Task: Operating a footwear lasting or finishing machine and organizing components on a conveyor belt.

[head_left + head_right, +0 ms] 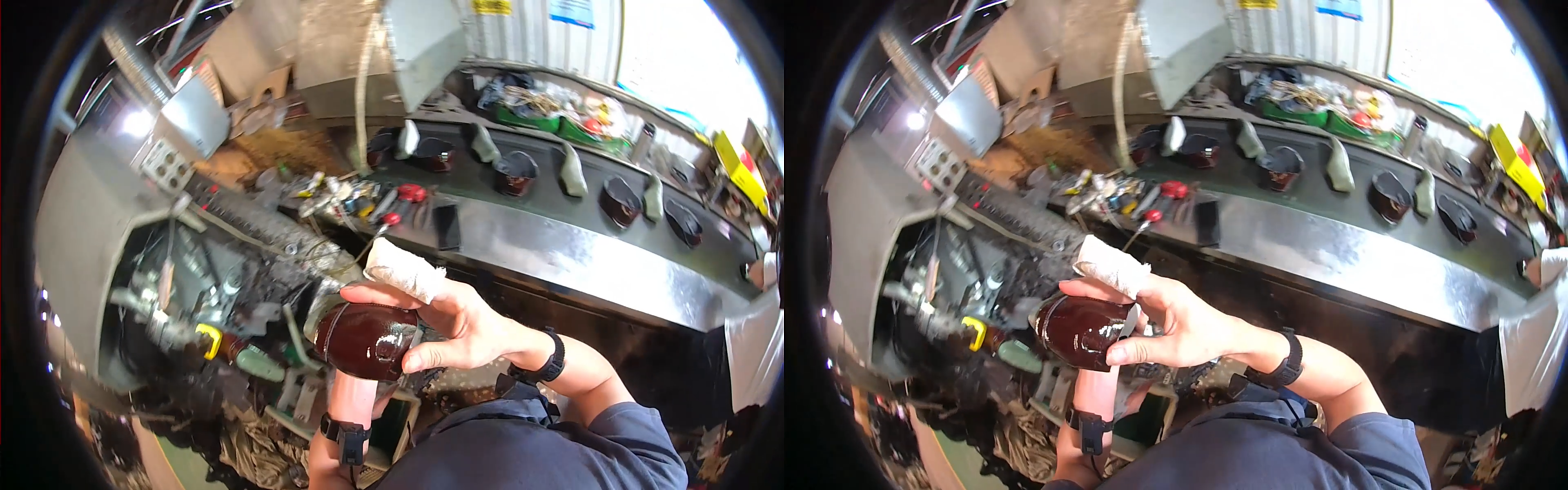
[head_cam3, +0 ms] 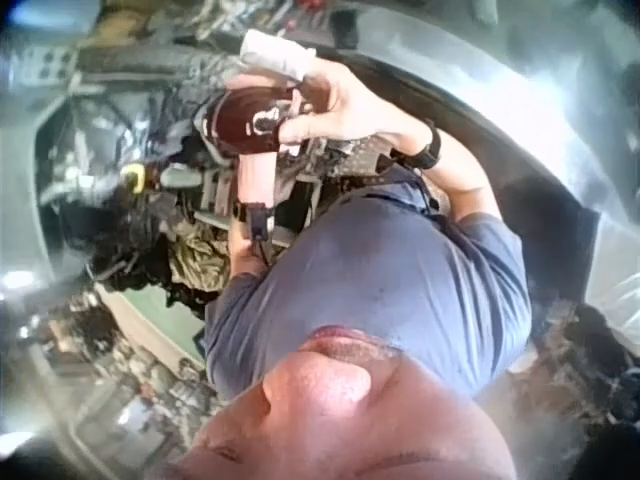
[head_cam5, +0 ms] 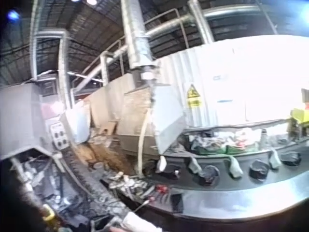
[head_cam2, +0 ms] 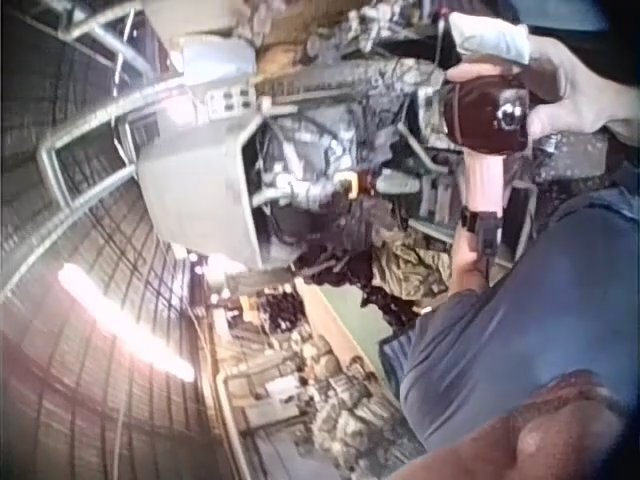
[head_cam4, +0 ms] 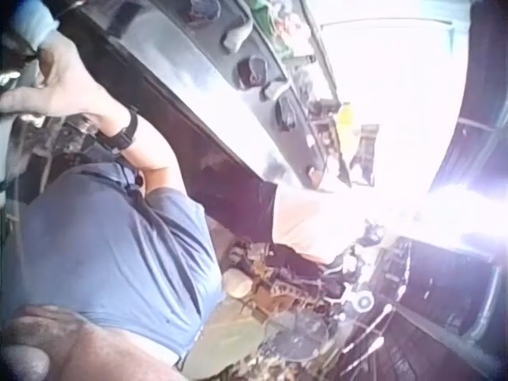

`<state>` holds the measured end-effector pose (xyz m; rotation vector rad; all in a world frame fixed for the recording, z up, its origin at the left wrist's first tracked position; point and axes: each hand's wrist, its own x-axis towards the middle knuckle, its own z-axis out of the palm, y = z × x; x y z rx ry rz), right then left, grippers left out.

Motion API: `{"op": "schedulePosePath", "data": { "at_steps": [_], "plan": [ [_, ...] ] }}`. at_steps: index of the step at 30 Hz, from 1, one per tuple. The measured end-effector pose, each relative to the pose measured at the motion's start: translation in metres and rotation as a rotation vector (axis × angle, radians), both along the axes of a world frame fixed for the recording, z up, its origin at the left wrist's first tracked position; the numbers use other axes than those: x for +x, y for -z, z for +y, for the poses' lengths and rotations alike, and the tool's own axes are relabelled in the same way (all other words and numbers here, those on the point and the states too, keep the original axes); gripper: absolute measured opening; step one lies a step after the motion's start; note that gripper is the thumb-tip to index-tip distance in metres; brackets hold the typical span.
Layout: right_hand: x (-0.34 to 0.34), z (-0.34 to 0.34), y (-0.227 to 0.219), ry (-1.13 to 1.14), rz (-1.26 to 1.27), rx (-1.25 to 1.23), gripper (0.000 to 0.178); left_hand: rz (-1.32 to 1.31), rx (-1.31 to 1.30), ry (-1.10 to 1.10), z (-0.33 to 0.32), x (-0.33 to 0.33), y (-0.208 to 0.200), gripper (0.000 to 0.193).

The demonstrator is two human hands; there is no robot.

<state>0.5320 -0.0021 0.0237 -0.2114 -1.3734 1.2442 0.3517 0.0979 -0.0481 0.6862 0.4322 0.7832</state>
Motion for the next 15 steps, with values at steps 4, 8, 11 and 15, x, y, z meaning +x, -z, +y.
{"op": "schedulePosePath", "data": {
  "at_steps": [4,8,11,15],
  "plan": [
    [0.09,-0.008,0.027,0.153,-0.014,-0.081,0.081,0.079,0.004,0.144,0.003,0.094,0.026,0.038],
    [0.18,-0.014,0.051,0.227,-0.032,-0.002,0.076,0.155,0.007,0.232,0.009,0.168,0.04,0.037],
    [0.24,-0.015,0.059,0.303,-0.074,0.032,0.074,0.205,0.014,0.281,0.016,0.218,0.043,0.036],
    [0.299,-0.018,0.078,0.317,0.016,-0.031,0.077,0.008,-0.263,0.353,0.015,0.285,0.042,0.03]
  ]
}}
